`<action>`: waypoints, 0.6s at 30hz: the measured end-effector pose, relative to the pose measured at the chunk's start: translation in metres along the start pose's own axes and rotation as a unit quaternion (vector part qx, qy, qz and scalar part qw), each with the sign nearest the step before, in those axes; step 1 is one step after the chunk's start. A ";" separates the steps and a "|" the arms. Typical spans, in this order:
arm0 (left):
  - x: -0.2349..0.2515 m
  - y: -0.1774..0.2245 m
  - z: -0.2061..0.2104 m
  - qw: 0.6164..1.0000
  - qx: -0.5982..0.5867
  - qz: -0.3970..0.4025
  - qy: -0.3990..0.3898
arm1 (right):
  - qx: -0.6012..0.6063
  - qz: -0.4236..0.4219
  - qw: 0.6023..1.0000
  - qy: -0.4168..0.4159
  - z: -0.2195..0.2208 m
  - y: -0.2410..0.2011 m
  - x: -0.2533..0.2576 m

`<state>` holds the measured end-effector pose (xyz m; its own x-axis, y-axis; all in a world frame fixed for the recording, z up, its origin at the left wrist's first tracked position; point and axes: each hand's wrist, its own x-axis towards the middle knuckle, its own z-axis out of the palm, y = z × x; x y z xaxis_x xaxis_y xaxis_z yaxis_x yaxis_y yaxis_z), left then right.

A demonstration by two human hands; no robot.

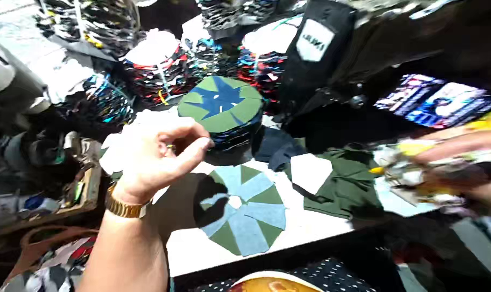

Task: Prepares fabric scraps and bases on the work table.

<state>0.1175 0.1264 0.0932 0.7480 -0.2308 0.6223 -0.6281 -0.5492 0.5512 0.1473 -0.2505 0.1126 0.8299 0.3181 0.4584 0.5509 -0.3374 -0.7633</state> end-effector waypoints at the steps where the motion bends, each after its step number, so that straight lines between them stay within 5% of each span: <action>1: 0.000 -0.001 -0.001 0.999 -0.023 -0.012 -0.030 | -0.005 -0.048 0.997 -0.061 0.021 -0.004 0.003; 3: -0.001 -0.002 -0.003 0.992 -0.068 -0.040 -0.097 | -0.013 -0.140 0.979 -0.145 0.066 -0.004 0.009; 8: -0.003 -0.008 -0.002 0.944 -0.155 -0.147 -0.252 | -0.097 -0.211 0.943 -0.238 0.150 0.006 0.001; 13: -0.001 -0.011 0.005 0.916 -0.139 -0.197 -0.321 | -0.088 -0.162 0.942 -0.281 0.138 0.009 0.007; 18: 0.000 -0.009 0.015 0.911 -0.077 -0.211 -0.346 | -0.041 -0.112 0.969 -0.216 0.127 0.017 0.006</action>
<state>0.1264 0.1190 0.0795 0.8527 -0.5055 -0.1319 -0.2364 -0.5986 0.7654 0.1506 -0.1412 0.0446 0.5847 0.7261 0.3619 0.7325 -0.2808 -0.6201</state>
